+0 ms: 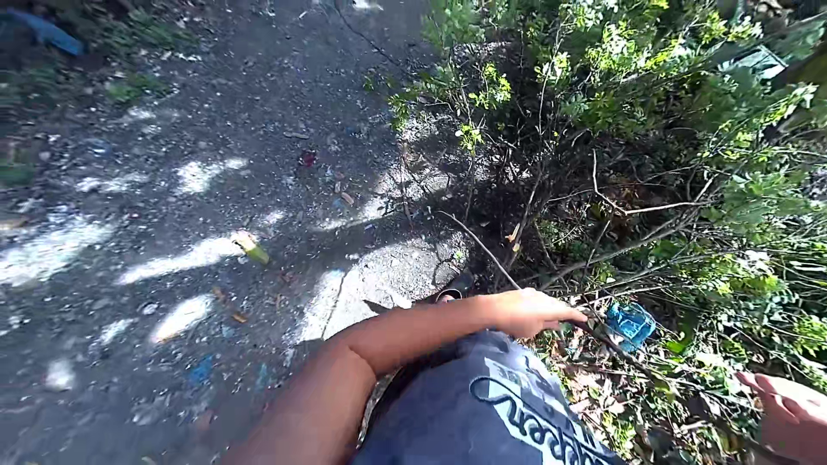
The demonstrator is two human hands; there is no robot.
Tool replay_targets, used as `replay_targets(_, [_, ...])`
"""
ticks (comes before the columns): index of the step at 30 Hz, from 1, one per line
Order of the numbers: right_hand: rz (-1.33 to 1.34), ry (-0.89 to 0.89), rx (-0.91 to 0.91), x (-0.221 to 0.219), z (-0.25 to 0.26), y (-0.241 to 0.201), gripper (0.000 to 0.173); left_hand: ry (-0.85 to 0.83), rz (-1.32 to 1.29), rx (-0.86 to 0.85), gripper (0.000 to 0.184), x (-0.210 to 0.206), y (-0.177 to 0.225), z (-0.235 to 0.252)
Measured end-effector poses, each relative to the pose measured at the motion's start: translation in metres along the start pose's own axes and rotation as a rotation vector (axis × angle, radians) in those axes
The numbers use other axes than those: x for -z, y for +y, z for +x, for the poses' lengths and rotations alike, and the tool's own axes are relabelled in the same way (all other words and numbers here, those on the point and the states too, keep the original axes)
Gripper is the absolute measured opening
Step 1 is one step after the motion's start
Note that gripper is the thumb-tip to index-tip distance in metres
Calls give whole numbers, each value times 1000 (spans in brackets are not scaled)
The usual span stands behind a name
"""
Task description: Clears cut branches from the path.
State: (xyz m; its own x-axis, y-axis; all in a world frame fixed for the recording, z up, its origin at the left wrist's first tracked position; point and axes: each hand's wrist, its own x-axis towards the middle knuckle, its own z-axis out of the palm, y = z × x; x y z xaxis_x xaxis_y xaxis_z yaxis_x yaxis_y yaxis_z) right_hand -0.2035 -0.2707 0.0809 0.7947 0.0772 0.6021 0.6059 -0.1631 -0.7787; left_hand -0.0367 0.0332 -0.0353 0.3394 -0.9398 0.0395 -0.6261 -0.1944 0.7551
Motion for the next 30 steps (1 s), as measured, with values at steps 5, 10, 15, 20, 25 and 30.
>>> replay_targets(5, [53, 108, -237, -10, 24, 79, 50, -56, 19, 424, 58, 21, -85, -75])
replay_targets(10, [-311, -14, -690, -50, 40, 153, 55, 57, -34, 682, 58, 43, -186, -137])
replay_targets(15, [-672, -160, -945, -126, 72, 239, 42, 358, -137, 738, 53, 131, -272, -165])
replay_targets(20, [-876, -130, -450, -253, 209, 293, 52, 210, -222, 550, 49, 216, -319, -142])
replay_targets(25, [-953, -557, -391, -333, 302, 320, 58, -133, 83, 420, 46, 313, -308, -119])
replay_targets(30, [-634, -625, -734, -366, 313, 325, 39, 37, 353, 239, 27, 392, -303, -109])
